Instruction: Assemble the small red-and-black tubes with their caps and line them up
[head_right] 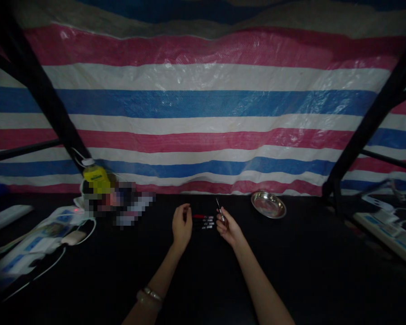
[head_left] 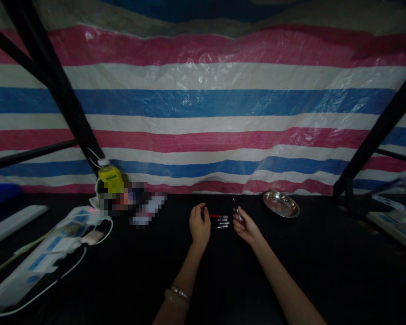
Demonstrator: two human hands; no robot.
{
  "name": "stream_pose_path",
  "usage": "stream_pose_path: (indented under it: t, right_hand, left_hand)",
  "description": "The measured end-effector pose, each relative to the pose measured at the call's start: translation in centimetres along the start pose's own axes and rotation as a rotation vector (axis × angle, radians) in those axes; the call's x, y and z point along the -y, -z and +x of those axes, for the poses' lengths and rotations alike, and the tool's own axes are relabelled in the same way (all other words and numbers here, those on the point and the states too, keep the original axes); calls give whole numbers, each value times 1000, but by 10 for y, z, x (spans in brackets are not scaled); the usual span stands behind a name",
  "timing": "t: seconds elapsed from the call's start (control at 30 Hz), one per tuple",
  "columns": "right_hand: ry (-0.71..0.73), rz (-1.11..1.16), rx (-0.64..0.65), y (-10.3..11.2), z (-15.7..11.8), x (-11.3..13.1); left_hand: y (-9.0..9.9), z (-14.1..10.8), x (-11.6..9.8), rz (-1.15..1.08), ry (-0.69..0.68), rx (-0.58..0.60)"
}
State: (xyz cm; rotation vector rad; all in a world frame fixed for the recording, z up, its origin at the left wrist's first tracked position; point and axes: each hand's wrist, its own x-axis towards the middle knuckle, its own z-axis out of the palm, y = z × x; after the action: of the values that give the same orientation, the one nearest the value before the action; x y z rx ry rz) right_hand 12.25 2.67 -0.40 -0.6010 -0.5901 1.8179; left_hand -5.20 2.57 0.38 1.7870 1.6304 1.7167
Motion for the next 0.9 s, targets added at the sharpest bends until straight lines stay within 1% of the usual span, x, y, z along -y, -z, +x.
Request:
stream_pose_path:
  t: [0.07,0.13,0.23,0.3,0.4,0.57,0.63,0.73,0.8,0.83,0.9]
  right_hand:
    - [-36,-34,12,-1,-1,-1]
    - [-61,-88,24,-3,-2,-2]
    - [-87,-191,41,-5,-5,-4]
    - [-98,-242,54,-6,-6,-5]
    - [-97,-280,69,-6,-6,-6]
    - [-113,-316,68,-4,-6,-3]
    - [-110,-330,67,-5,-7,-1]
    - [-97,-359,61,-6,-9,4]
    - [-75,-374,35,-5,-8,6]
    - [-50,-381,5,-5,-7,7]
    - [42,-405,-92,0,-3,8]
  left_hand:
    - [3,-3,-11,43,-125,97]
    - [4,-7,-20,74,-218,209]
    - [5,-12,-28,98,-288,331]
    - [5,-13,-28,109,-306,351]
    - [5,-12,-26,110,-301,343]
    - [4,-11,-27,112,-270,420]
    - [3,-11,-30,78,-219,441]
    - [3,-10,-32,-31,-94,489]
    - [3,-9,-31,-99,-38,501]
    - [3,-7,-30,-110,-35,500]
    - [4,-4,-27,-75,-75,500]
